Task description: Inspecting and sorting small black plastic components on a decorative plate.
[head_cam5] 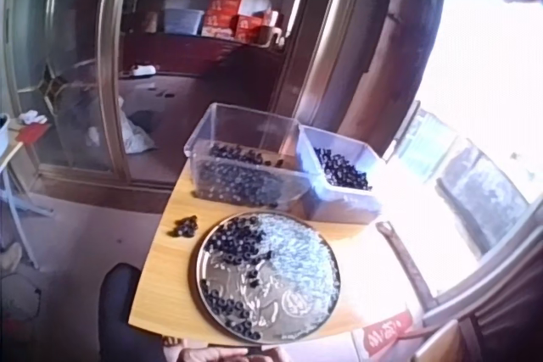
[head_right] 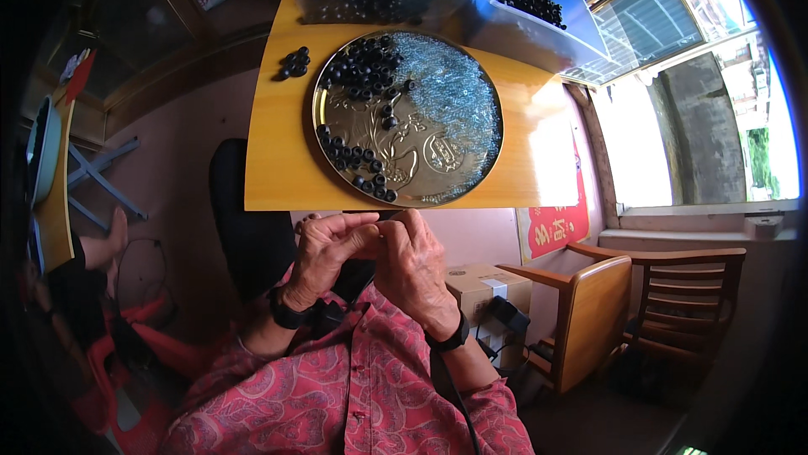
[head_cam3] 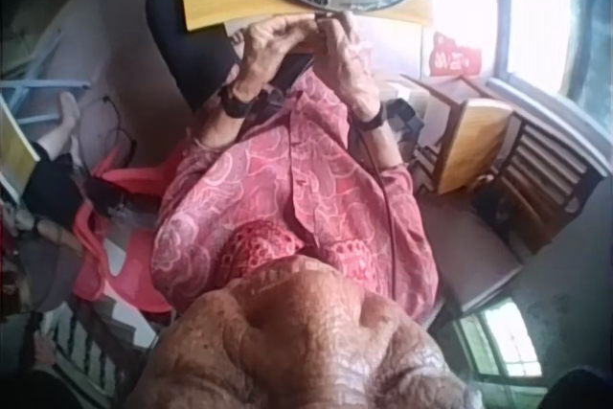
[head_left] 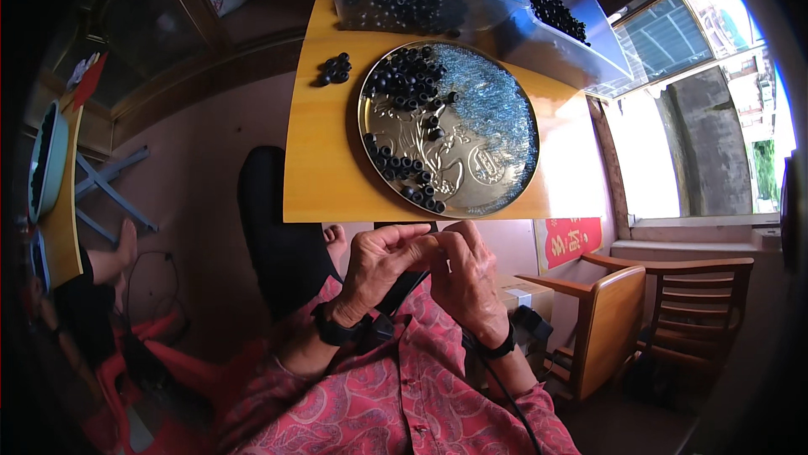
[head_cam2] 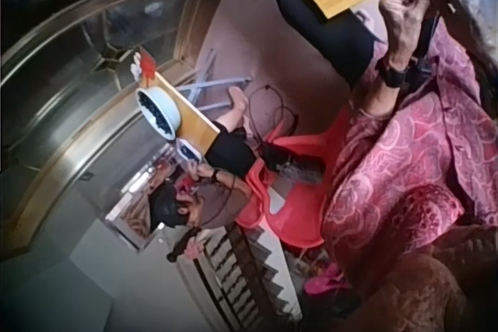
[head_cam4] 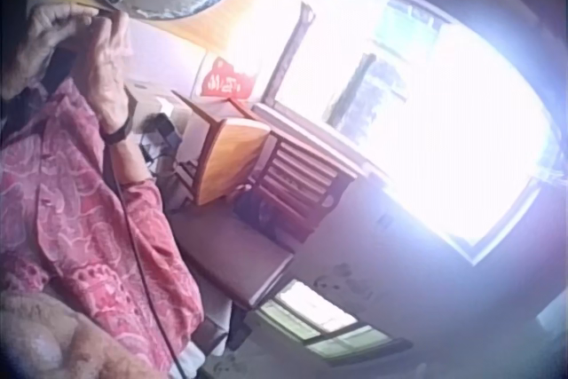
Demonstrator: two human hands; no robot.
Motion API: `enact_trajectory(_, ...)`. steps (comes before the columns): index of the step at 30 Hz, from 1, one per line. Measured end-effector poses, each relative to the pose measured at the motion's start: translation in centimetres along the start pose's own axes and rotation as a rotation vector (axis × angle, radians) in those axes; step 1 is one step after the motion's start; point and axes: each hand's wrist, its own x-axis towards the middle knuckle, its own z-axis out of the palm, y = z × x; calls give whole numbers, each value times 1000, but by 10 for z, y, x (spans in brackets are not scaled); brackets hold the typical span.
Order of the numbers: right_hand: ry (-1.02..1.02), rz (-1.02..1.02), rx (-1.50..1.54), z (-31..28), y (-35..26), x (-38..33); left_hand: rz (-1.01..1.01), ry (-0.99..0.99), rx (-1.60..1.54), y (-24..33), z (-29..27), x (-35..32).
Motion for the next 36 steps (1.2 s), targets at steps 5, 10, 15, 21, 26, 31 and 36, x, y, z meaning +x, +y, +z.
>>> enact_trajectory(5, 20, 48, 44, 2, -3, -2, -60, -45, -56, 2, 0, 1)
enact_trajectory(10, -17, 156, 176, 5, 2, -9, -51, -74, -41, 2, -1, 1)
enact_trajectory(15, 26, 316, 452, 0, -3, -8, 70, -66, 75, -7, -9, 2)
enact_trajectory(21, 191, 371, 627, 15, 6, -15, -88, -160, -344, 3, -17, 1)
enact_trajectory(26, 187, 442, 760, 21, 1, -13, -65, -137, -481, 2, -23, 2)
enact_trajectory(31, 168, 397, 788, 24, -6, -7, -40, -113, -546, 3, -22, 3)
enact_trajectory(36, 135, 415, 756, 25, 2, -13, -32, -107, -557, 12, -20, 5)
